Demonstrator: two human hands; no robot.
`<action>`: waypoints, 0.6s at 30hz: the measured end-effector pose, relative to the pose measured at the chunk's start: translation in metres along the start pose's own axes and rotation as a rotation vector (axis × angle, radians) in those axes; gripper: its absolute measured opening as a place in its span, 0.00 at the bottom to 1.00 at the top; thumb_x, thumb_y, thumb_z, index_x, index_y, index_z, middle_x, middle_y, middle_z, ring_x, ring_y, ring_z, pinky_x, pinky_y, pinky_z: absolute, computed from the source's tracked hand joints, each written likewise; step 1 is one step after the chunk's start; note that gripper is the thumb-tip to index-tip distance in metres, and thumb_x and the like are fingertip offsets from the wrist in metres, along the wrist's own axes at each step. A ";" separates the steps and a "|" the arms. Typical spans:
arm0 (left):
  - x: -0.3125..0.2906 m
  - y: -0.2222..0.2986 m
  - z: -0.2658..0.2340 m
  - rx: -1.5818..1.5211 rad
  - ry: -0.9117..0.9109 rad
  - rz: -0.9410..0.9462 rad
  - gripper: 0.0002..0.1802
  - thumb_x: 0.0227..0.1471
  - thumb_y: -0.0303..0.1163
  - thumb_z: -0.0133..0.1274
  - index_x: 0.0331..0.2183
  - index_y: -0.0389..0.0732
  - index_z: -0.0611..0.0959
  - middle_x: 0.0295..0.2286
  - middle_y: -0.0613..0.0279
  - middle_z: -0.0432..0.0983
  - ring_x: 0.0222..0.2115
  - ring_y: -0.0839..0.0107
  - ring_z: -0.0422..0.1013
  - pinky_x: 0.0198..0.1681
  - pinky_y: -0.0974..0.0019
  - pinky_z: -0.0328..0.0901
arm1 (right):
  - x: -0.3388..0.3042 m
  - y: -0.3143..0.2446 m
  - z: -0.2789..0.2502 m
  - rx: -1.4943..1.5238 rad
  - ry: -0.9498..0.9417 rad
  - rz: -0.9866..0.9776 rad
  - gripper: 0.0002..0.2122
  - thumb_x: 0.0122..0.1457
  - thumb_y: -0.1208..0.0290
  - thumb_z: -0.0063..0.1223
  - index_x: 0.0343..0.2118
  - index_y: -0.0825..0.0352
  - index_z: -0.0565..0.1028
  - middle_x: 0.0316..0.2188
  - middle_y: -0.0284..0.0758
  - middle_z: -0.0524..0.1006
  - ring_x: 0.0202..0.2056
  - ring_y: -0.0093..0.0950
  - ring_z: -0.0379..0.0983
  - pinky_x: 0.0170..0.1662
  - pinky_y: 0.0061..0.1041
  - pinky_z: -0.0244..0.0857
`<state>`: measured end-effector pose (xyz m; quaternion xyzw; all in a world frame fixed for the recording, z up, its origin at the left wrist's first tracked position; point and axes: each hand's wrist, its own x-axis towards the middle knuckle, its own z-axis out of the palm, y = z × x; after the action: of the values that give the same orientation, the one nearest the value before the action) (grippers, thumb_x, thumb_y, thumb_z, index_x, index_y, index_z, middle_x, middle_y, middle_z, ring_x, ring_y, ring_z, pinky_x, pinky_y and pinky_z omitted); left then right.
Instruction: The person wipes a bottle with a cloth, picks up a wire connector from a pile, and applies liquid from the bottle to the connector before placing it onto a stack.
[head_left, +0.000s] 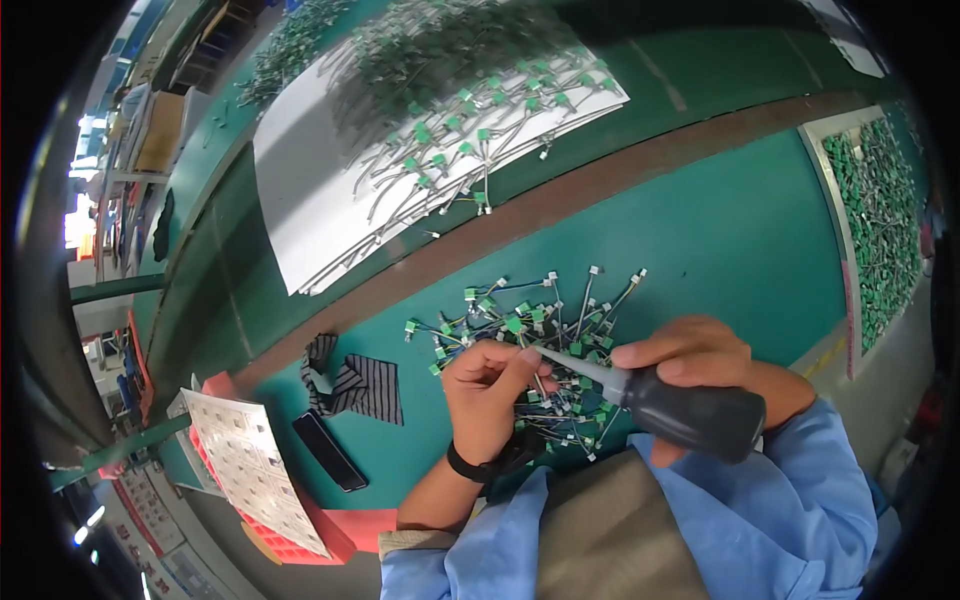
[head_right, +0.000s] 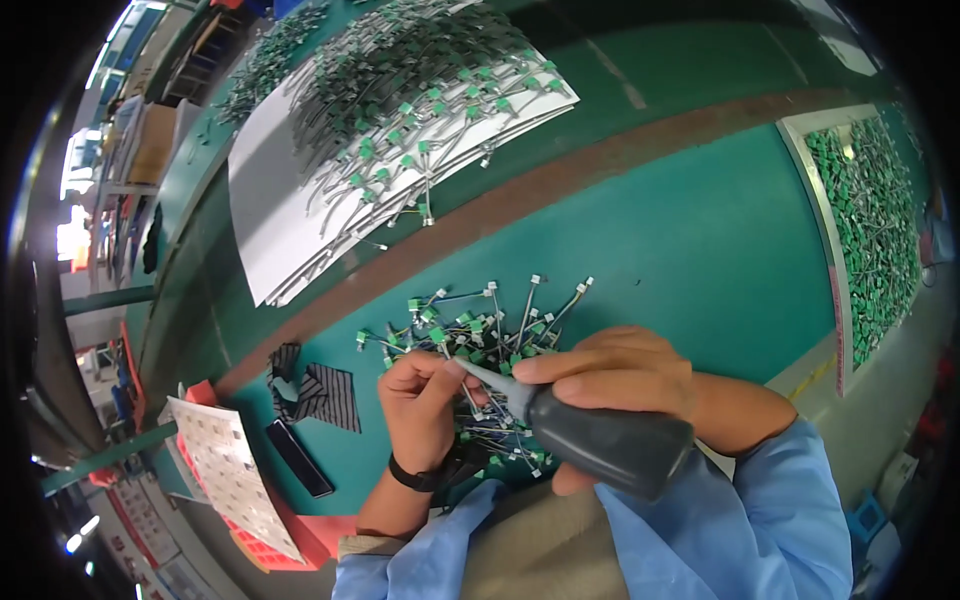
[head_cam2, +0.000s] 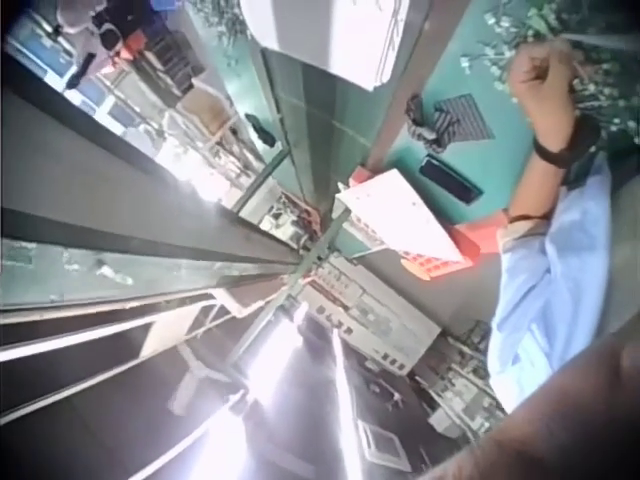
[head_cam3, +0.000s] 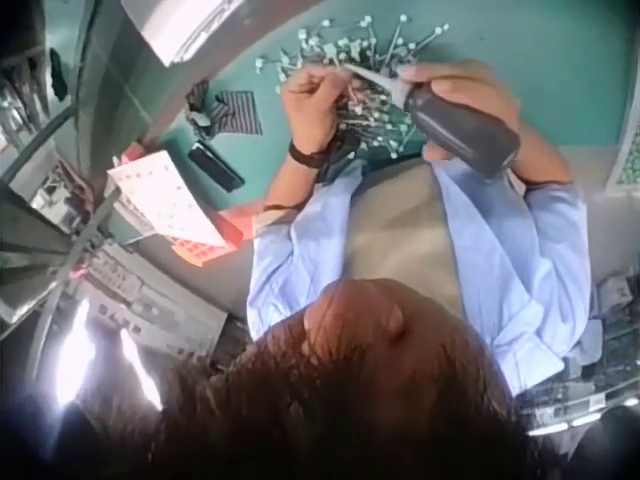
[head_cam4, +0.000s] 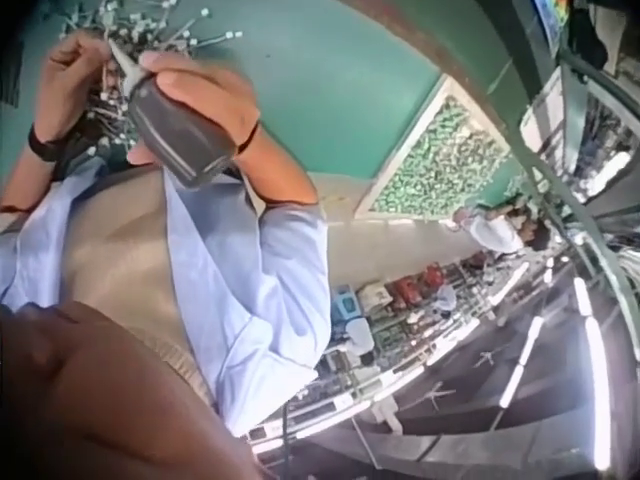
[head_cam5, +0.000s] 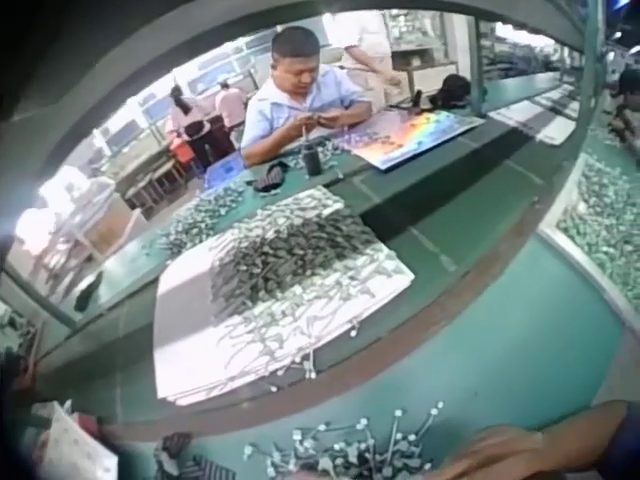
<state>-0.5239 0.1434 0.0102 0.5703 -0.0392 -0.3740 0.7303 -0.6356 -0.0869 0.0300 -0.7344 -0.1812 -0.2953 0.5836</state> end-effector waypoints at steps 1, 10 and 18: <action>0.001 -0.001 0.001 -0.005 -0.003 0.012 0.02 0.59 0.19 0.55 0.33 0.32 0.80 0.28 0.53 0.82 0.27 0.67 0.80 0.33 0.66 0.75 | -0.001 0.001 0.002 -0.021 0.003 -0.008 0.37 0.45 0.56 0.78 0.53 0.67 0.67 0.49 0.52 0.79 0.36 0.36 0.83 0.36 0.30 0.77; -0.004 -0.007 0.003 -0.014 -0.027 0.078 0.01 0.59 0.17 0.55 0.33 0.32 0.79 0.29 0.52 0.82 0.27 0.66 0.80 0.33 0.66 0.74 | 0.000 0.000 0.007 -0.095 -0.046 -0.057 0.38 0.46 0.52 0.76 0.53 0.67 0.66 0.46 0.55 0.79 0.32 0.38 0.83 0.30 0.29 0.77; -0.003 -0.008 0.001 -0.030 -0.041 0.084 0.03 0.58 0.16 0.55 0.35 0.32 0.79 0.29 0.52 0.82 0.27 0.66 0.80 0.33 0.66 0.75 | -0.001 0.004 0.009 -0.109 -0.026 -0.073 0.38 0.47 0.51 0.75 0.53 0.68 0.66 0.45 0.56 0.79 0.32 0.38 0.83 0.30 0.30 0.77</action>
<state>-0.5303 0.1437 0.0044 0.5495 -0.0725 -0.3549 0.7529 -0.6318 -0.0791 0.0252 -0.7617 -0.1993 -0.3160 0.5293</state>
